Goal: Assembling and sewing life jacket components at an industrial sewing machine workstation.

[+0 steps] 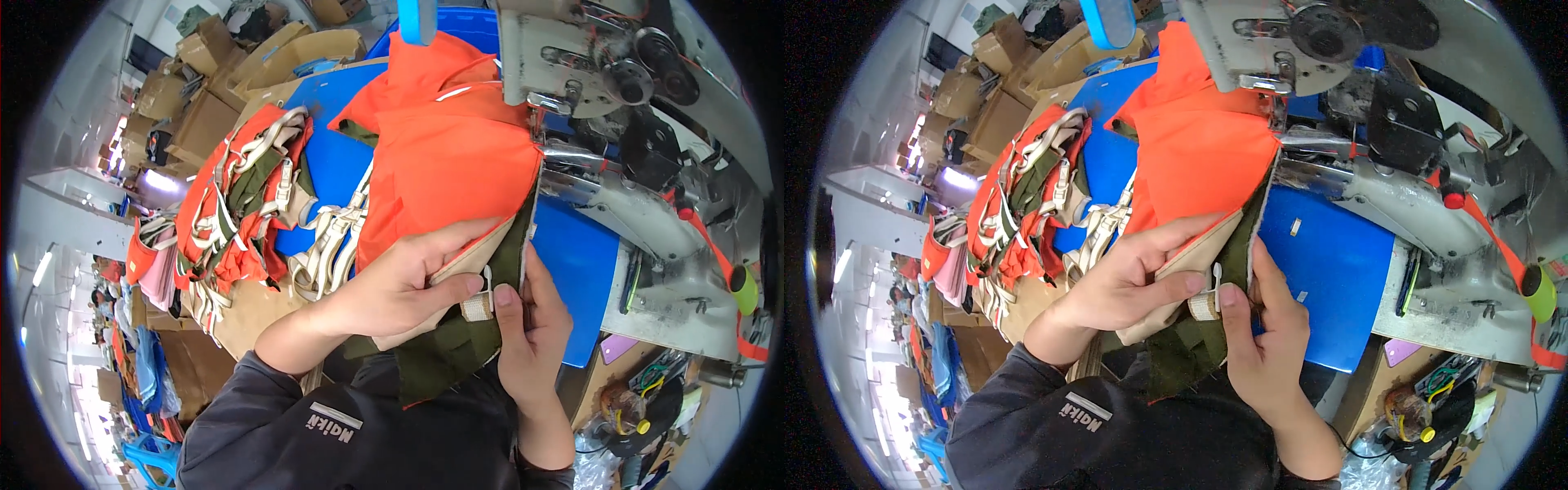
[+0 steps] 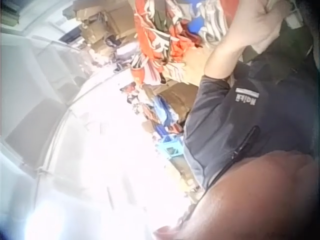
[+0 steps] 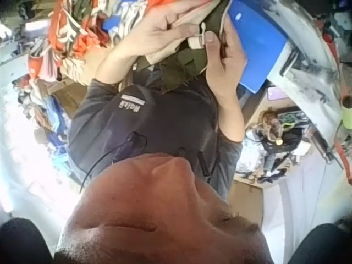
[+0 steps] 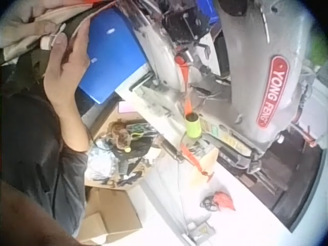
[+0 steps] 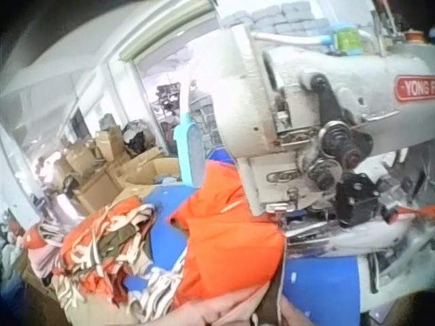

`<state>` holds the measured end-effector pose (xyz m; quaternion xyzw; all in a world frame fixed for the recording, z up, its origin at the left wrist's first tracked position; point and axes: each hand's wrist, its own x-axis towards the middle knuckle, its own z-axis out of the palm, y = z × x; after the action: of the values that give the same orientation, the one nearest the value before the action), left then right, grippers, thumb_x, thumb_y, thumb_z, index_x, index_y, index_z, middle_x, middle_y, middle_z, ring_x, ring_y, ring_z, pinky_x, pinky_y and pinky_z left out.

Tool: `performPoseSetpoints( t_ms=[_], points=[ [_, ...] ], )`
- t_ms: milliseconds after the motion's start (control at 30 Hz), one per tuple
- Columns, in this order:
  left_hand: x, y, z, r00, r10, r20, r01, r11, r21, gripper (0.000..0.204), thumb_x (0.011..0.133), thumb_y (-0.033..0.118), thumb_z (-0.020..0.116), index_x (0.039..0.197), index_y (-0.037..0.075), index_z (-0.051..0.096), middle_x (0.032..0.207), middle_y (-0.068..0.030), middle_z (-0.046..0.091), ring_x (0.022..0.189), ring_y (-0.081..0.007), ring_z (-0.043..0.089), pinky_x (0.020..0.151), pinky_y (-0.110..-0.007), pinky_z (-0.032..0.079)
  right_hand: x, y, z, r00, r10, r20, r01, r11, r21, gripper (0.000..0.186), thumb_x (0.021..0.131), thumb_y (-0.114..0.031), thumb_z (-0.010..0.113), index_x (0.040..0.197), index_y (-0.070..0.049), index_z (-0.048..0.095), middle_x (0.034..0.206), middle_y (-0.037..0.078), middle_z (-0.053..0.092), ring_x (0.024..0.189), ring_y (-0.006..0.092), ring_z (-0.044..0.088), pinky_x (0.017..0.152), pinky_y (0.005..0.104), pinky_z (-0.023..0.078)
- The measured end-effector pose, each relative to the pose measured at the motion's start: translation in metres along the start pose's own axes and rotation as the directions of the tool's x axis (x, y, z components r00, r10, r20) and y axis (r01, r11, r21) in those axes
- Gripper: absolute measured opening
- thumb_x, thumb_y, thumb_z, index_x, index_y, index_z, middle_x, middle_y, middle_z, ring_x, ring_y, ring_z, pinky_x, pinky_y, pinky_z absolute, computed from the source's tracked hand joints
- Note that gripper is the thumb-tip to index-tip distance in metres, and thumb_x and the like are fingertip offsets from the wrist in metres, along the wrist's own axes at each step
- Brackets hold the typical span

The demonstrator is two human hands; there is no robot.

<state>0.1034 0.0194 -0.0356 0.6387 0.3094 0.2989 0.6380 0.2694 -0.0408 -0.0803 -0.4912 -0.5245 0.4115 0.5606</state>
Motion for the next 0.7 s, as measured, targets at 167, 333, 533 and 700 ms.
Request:
performPoseSetpoints(
  t_ms=[167, 333, 533, 700],
  points=[
    [0.001, 0.007, -0.001, 0.993, -0.117, 0.027, 0.116, 0.993, 0.028, 0.059, 0.095, -0.005, 0.054, 0.149, -0.002, 0.032, 0.135, -0.0067, 0.055, 0.119, -0.009, 0.05, 0.098, -0.025, 0.042, 0.001, 0.003, 0.002, 1.0, -0.008, -0.028, 0.008, 1.0, -0.025, 0.047, 0.093, -0.002, 0.06, 0.138, 0.005, 0.049, 0.069, 0.001, 0.049, 0.061, 0.0062, 0.04, 0.055, 0.0226, 0.033],
    [0.005, 0.016, 0.005, 0.999, 0.03, -0.039, -0.005, 0.844, 0.537, 0.061, 0.088, 0.0, 0.062, 0.145, -0.001, 0.04, 0.103, -0.019, 0.069, 0.087, -0.0221, 0.07, 0.077, -0.031, 0.053, -0.004, 0.009, 0.002, 1.0, -0.009, -0.026, 0.007, 0.997, -0.072, 0.048, 0.094, -0.002, 0.058, 0.139, 0.005, 0.047, 0.079, 0.005, 0.059, 0.068, 0.0064, 0.05, 0.061, 0.0214, 0.039],
    [0.007, 0.014, 0.027, 0.992, 0.127, -0.019, -0.048, 0.504, 0.862, 0.063, 0.085, 0.011, 0.061, 0.142, -0.004, 0.04, 0.072, -0.0117, 0.064, 0.058, -0.0305, 0.063, 0.051, -0.041, 0.049, -0.011, 0.011, 0.005, 1.0, 0.021, -0.018, -0.019, 0.996, 0.088, 0.048, 0.096, 0.003, 0.049, 0.144, 0.007, 0.039, 0.126, 0.016, 0.063, 0.108, 0.0163, 0.061, 0.092, 0.026, 0.045],
    [0.01, 0.021, 0.031, 0.992, 0.097, 0.077, -0.111, 0.426, 0.898, 0.066, 0.081, 0.01, 0.058, 0.137, -0.017, 0.037, 0.063, -0.0113, 0.062, 0.052, -0.0276, 0.062, 0.046, -0.039, 0.047, -0.012, 0.012, 0.001, 0.997, 0.081, 0.013, -0.082, 0.97, 0.228, 0.05, 0.097, 0.005, 0.044, 0.146, 0.007, 0.034, 0.136, 0.015, 0.056, 0.121, 0.0177, 0.055, 0.1, 0.0278, 0.042]
  ],
)
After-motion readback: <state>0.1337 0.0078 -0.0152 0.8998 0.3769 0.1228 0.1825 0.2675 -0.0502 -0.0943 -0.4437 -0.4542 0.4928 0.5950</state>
